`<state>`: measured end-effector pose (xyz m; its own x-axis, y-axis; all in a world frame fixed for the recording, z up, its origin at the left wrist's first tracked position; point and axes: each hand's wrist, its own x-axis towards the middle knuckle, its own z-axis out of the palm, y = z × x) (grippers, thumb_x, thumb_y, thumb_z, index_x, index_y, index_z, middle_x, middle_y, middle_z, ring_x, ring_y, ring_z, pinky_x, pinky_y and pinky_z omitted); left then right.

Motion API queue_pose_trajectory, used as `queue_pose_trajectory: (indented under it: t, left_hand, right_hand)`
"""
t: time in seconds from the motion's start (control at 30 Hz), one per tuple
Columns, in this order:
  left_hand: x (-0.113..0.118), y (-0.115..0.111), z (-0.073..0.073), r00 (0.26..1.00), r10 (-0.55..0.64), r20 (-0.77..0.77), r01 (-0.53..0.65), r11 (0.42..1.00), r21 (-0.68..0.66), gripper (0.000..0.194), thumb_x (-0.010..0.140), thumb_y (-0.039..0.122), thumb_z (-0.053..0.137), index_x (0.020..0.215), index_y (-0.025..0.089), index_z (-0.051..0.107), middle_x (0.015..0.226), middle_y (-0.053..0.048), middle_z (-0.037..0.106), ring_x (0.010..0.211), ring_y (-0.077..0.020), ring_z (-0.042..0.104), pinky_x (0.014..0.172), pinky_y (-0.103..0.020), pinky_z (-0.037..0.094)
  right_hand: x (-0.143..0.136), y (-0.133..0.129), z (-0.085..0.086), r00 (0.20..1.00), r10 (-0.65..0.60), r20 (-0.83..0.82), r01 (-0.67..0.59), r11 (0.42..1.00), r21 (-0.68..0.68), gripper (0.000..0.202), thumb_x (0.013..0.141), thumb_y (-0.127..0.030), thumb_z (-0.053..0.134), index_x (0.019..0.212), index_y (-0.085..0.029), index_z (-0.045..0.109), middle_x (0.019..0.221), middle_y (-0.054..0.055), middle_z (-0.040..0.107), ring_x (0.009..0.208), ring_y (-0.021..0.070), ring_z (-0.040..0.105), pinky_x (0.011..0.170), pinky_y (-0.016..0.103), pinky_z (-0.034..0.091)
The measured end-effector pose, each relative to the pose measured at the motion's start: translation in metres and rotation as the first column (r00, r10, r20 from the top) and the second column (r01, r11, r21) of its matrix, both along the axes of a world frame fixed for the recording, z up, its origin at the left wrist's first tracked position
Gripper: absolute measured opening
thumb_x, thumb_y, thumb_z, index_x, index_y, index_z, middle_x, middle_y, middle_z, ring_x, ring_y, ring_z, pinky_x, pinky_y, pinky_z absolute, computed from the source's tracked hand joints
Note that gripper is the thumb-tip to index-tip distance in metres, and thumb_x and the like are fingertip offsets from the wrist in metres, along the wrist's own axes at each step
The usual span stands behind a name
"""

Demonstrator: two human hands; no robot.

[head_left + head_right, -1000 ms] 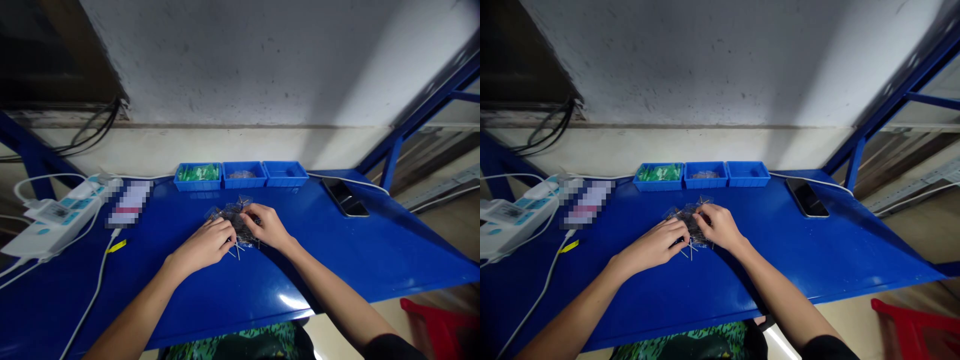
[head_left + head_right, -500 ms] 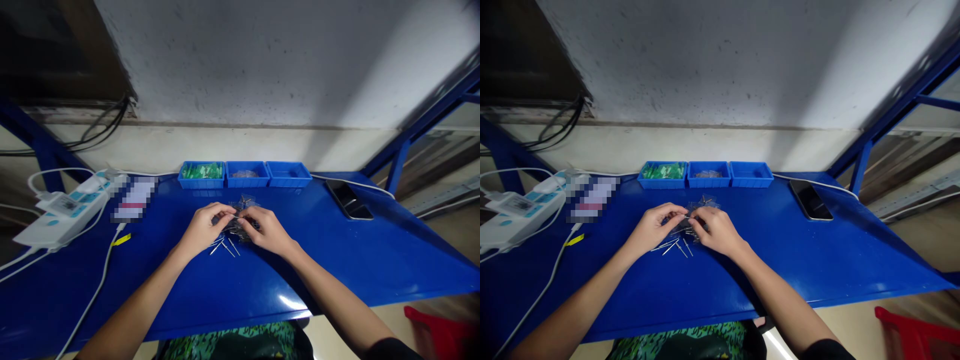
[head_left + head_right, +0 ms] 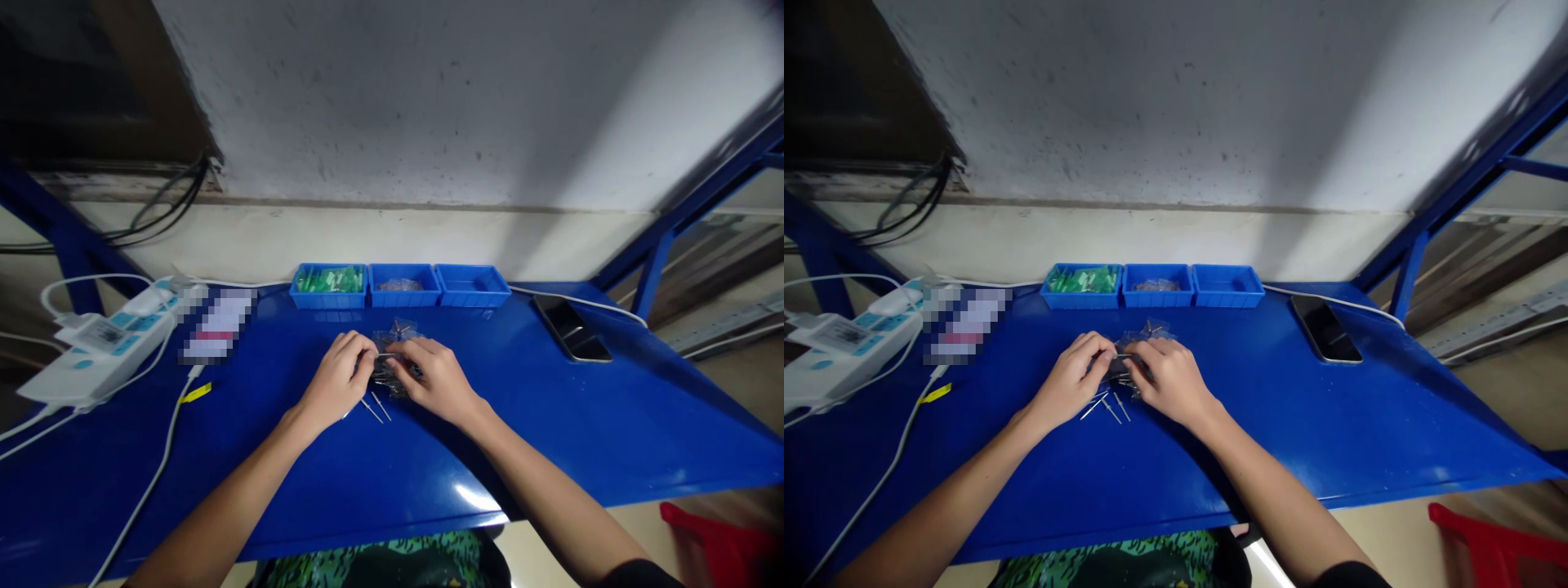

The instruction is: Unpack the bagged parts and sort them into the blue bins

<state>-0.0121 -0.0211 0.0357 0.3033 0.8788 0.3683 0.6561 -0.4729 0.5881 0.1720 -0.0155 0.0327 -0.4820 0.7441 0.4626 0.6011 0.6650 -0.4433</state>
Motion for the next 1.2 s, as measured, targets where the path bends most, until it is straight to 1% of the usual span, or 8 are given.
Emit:
queue_pose_trajectory:
  t: [0.2, 0.37, 0.53, 0.7, 0.8, 0.93, 1.07, 1.2]
  left_hand:
    - [0.001, -0.001, 0.001, 0.999, -0.027, 0.038, 0.026, 0.999, 0.031, 0.021, 0.092, 0.019, 0.033, 0.076, 0.019, 0.047, 0.079, -0.003, 0.053, 0.079, -0.0173, 0.05, 0.079, -0.033, 0.04]
    - [0.005, -0.004, -0.001, 0.997, 0.01, 0.082, -0.014, 0.998, 0.059, 0.021, 0.091, 0.02, 0.035, 0.075, 0.02, 0.047, 0.075, -0.002, 0.054, 0.076, -0.0172, 0.05, 0.075, -0.032, 0.04]
    - [0.008, -0.005, -0.004, 0.994, 0.023, 0.107, -0.03, 0.997, 0.065, 0.02, 0.088, 0.017, 0.039, 0.072, 0.019, 0.05, 0.071, -0.001, 0.056, 0.072, -0.0164, 0.052, 0.072, -0.03, 0.04]
    - [0.008, -0.004, -0.01, 0.992, 0.042, 0.116, -0.047, 0.998, 0.041, 0.017, 0.088, 0.021, 0.044, 0.077, 0.019, 0.056, 0.074, -0.002, 0.061, 0.074, -0.0166, 0.053, 0.072, -0.031, 0.042]
    - [0.008, -0.004, -0.012, 0.992, 0.026, 0.121, -0.03, 0.999, 0.029, 0.015, 0.089, 0.023, 0.045, 0.083, 0.019, 0.058, 0.078, -0.003, 0.061, 0.077, -0.0173, 0.053, 0.073, -0.03, 0.042]
    - [0.007, -0.002, -0.012, 0.991, 0.009, 0.131, -0.002, 0.999, -0.048, 0.02, 0.09, 0.024, 0.042, 0.077, 0.018, 0.056, 0.074, -0.002, 0.058, 0.075, -0.0167, 0.053, 0.067, -0.028, 0.041]
    - [0.006, 0.001, -0.013, 0.977, -0.06, 0.204, 0.103, 0.973, -0.207, 0.027, 0.091, 0.024, 0.037, 0.069, 0.018, 0.05, 0.066, 0.001, 0.053, 0.065, -0.0138, 0.052, 0.062, -0.025, 0.038]
    - [0.006, -0.001, -0.012, 0.961, -0.06, 0.268, 0.115, 0.974, -0.195, 0.026, 0.091, 0.025, 0.036, 0.068, 0.018, 0.045, 0.062, 0.003, 0.046, 0.06, -0.0123, 0.046, 0.06, -0.025, 0.036]
  right_hand:
    - [-0.002, -0.001, 0.0, 1.0, 0.009, -0.03, -0.009, 1.0, 0.019, 0.016, 0.089, -0.024, 0.049, 0.1, -0.019, 0.06, 0.079, 0.004, 0.063, 0.07, 0.0154, 0.055, 0.066, 0.027, 0.042]
    - [0.002, 0.0, 0.002, 0.999, 0.007, -0.051, -0.005, 0.999, 0.038, 0.016, 0.09, -0.027, 0.048, 0.096, -0.019, 0.061, 0.076, 0.004, 0.062, 0.07, 0.0155, 0.055, 0.068, 0.029, 0.041]
    - [0.004, 0.0, 0.005, 0.999, 0.047, -0.008, -0.047, 0.998, 0.047, 0.016, 0.09, -0.028, 0.049, 0.094, -0.019, 0.061, 0.079, 0.005, 0.063, 0.072, 0.0155, 0.055, 0.07, 0.029, 0.041]
    - [0.004, 0.002, 0.006, 0.998, -0.029, 0.053, 0.029, 0.999, 0.014, 0.014, 0.089, -0.027, 0.049, 0.088, -0.019, 0.06, 0.074, 0.004, 0.061, 0.069, 0.0159, 0.055, 0.066, 0.028, 0.04]
    - [0.004, 0.002, 0.005, 0.997, -0.025, 0.073, 0.024, 1.0, 0.001, 0.012, 0.088, -0.023, 0.049, 0.087, -0.019, 0.059, 0.075, 0.005, 0.061, 0.07, 0.0163, 0.056, 0.067, 0.028, 0.04]
    - [0.004, 0.001, 0.002, 0.999, 0.01, 0.041, -0.012, 0.999, 0.038, 0.013, 0.089, -0.021, 0.046, 0.087, -0.018, 0.058, 0.075, 0.005, 0.061, 0.07, 0.0166, 0.055, 0.067, 0.029, 0.04]
    - [0.002, 0.0, 0.002, 0.999, 0.044, 0.012, -0.045, 0.998, 0.047, 0.016, 0.091, -0.021, 0.043, 0.088, -0.018, 0.058, 0.075, 0.005, 0.061, 0.07, 0.0162, 0.055, 0.067, 0.029, 0.04]
    - [0.001, -0.001, 0.002, 0.997, 0.078, -0.002, -0.078, 0.996, 0.045, 0.015, 0.092, -0.021, 0.043, 0.09, -0.018, 0.057, 0.075, 0.005, 0.061, 0.07, 0.0161, 0.054, 0.066, 0.028, 0.04]
